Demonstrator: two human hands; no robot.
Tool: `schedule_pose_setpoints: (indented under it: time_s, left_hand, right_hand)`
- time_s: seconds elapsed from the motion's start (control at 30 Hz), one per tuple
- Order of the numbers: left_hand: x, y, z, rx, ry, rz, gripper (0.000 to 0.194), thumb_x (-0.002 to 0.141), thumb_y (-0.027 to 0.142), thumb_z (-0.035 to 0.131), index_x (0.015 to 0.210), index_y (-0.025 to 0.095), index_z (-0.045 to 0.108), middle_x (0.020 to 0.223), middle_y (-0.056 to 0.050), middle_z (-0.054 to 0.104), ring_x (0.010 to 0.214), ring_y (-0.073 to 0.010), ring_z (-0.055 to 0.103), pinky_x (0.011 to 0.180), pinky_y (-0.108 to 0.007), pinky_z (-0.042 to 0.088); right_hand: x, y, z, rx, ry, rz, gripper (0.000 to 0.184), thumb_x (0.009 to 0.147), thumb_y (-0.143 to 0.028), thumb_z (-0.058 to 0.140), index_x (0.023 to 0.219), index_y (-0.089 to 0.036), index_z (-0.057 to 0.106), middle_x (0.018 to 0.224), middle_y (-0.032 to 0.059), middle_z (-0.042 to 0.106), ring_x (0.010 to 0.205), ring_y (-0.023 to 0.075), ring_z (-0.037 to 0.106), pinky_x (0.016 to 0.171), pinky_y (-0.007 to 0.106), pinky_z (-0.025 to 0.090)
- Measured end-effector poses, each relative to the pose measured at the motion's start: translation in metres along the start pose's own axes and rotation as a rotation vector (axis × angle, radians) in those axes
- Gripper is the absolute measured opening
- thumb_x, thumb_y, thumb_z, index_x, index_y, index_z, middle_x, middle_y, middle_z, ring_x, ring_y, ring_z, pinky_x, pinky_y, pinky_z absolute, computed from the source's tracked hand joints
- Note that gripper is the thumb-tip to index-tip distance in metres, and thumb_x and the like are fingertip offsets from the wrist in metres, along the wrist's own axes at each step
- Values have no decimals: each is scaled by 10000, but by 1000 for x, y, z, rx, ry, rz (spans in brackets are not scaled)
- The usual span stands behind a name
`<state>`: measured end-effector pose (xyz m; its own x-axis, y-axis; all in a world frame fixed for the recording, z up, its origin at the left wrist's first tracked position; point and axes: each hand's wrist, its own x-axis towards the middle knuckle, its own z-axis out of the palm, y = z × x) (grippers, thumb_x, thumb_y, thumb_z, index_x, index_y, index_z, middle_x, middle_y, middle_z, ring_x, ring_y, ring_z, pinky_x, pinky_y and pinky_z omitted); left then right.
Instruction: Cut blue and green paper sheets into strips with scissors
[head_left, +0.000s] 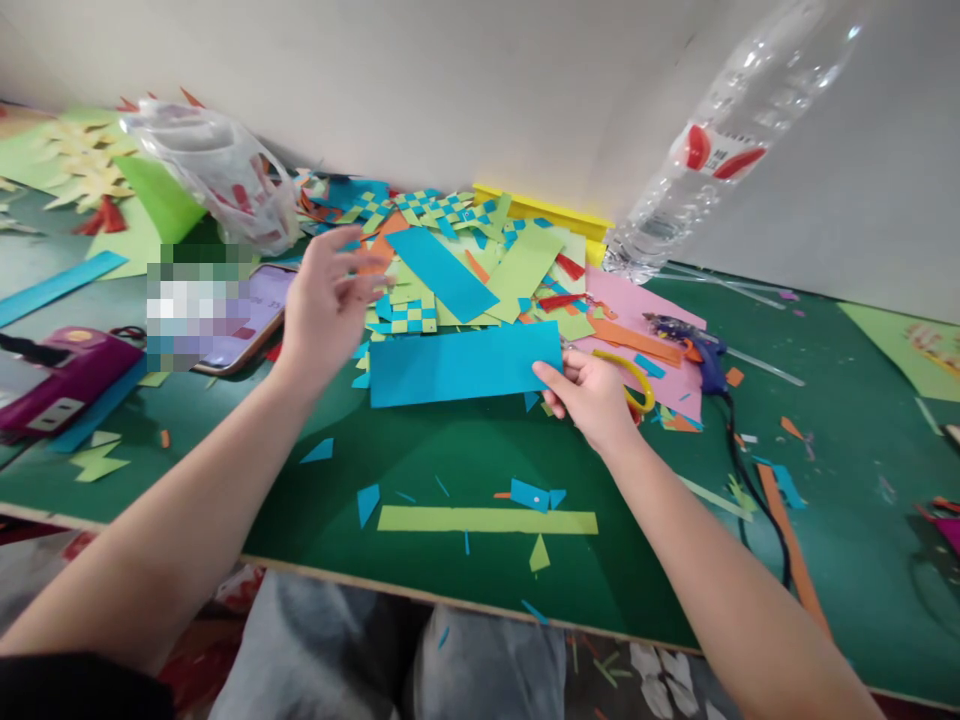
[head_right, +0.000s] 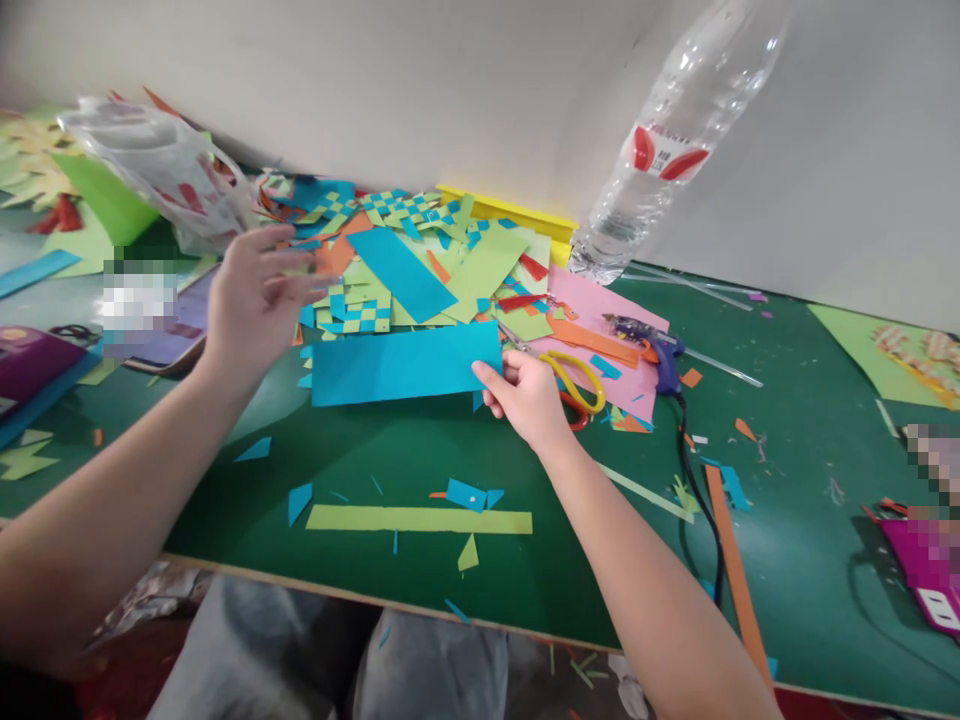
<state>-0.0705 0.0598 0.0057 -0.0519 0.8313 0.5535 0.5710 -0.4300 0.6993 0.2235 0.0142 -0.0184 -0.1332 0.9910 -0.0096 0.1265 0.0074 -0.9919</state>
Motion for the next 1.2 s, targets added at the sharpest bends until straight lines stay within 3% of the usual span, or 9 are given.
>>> schedule_pose_setpoints:
  time_s: [0.07,0.13,0.3,0.37,0.43,0.6,0.8,1.0,1.2]
  left_hand:
    - [-4,3,4,125,-27,189,634,878,351,609,1426,207,324,1498,-79,386,1357,-216,398,1061,-371,425]
    - [-8,10,7,244,-42,290,540,932,353,536,1413,174,368,1494,-92,397,1417,-236,299,1175,-455,245]
    - [-22,23,13,206,-164,190,369,1024,343,309,1100,204,641,829,-4,737,807,-130,708,883,-308,546]
    - [-24,23,17,233,-176,225,355,1003,373,373,1285,230,533,1087,-42,708,1015,-173,675,920,-332,534]
    - [-24,22,21,262,-272,370,565,938,432,509,1450,269,336,1470,-86,434,1350,-252,425,1081,-408,412]
    - [-28,24,31,350,-585,570,610,963,413,458,1508,300,209,1570,-49,252,1466,-262,153,1190,-519,146]
    - [-37,24,40,369,-844,631,499,1004,379,358,1491,322,270,1561,22,268,1465,-200,162,1209,-462,82]
    - [-39,17,43,323,-914,626,439,1007,394,347,1437,311,392,1517,22,366,1455,-176,202,1209,-438,4]
    - [-37,16,42,330,-935,599,402,993,420,380,1344,256,487,1505,-10,394,1439,-181,258,1211,-447,24]
  right_hand:
    - [-2,-1,2,-38,-24,1,329,789,-458,687,698,-187,526,488,-56,538,358,47,434,368,206,302]
    - [-4,-1,4,-48,-29,7,331,795,-468,676,712,-190,517,484,-61,531,352,47,424,366,209,299]
    - [-5,-2,5,-70,-4,48,360,779,-493,678,902,-177,558,489,-70,535,363,66,433,373,218,305]
    - [-5,-3,6,-118,-47,54,365,798,-503,651,930,-170,583,493,-64,546,360,69,434,382,225,313]
    - [-7,-5,8,-215,-97,57,387,829,-522,602,973,-163,614,500,-52,561,358,78,436,397,239,330]
    - [-10,-7,10,-823,64,-168,583,908,-543,452,1263,-92,554,544,16,611,525,186,582,535,306,400]
    - [2,-6,-19,-1276,321,-311,369,942,-419,402,1004,-141,636,789,98,686,759,239,634,639,325,418]
    - [3,-4,-61,-1507,253,-145,369,806,-518,571,854,-158,635,849,141,666,815,290,611,659,381,449]
    - [-9,6,-68,-1424,171,-79,367,843,-488,523,948,-161,653,982,144,652,826,270,619,673,382,453]
